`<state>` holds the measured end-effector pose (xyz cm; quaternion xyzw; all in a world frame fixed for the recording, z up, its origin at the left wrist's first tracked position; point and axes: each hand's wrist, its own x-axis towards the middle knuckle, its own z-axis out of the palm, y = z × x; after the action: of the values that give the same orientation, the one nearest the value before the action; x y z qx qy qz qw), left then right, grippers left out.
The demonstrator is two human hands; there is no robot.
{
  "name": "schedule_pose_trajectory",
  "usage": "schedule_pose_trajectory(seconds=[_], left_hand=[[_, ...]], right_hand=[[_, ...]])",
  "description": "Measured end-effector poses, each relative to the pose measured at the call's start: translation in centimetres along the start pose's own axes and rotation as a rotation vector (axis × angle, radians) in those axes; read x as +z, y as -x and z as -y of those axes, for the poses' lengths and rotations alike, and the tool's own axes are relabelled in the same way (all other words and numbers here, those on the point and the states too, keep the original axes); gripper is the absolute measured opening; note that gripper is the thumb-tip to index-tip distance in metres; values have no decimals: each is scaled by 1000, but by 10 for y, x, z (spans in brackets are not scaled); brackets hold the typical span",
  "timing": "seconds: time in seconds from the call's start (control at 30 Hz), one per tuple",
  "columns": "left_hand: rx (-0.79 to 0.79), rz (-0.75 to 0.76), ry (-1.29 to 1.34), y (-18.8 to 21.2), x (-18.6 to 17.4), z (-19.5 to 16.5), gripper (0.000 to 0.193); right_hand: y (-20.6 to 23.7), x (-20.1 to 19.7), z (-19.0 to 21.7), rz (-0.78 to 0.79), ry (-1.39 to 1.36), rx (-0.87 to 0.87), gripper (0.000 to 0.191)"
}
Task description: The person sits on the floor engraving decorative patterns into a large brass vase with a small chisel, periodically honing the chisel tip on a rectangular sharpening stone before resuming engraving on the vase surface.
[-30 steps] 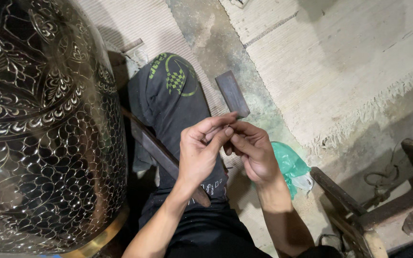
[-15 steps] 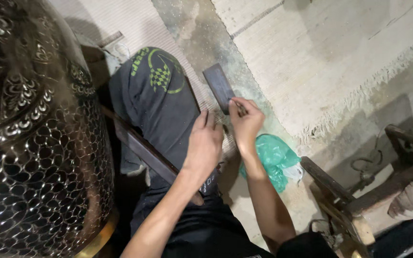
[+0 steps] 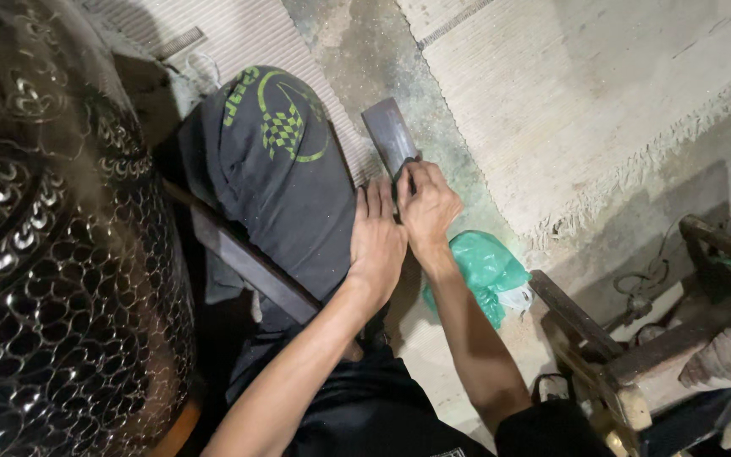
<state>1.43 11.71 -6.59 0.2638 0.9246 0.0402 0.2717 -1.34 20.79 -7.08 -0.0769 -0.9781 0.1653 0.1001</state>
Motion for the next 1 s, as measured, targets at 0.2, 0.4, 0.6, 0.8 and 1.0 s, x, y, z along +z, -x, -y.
schedule_pose_trajectory(seconds=[0.2,0.4,0.6,0.8,1.0], left_hand=[[44,125,-70,-9,2,0,49],[8,33,-49,-15,8,2,61],[59,184,-48,-12,9,1,42],[-68,-56,-104,-18,14,1,57],[-74,-50,-88,-18,23,-3,59]], right_hand=[[0,0,-4,7,-15,-32,11],[12,-13,-5,75,-10,-44,10],[-21,4,9,25,-13,-105,9],[-13,-13,8,53,11,-135,9],[-28,-5,16,28,-3,-137,7]])
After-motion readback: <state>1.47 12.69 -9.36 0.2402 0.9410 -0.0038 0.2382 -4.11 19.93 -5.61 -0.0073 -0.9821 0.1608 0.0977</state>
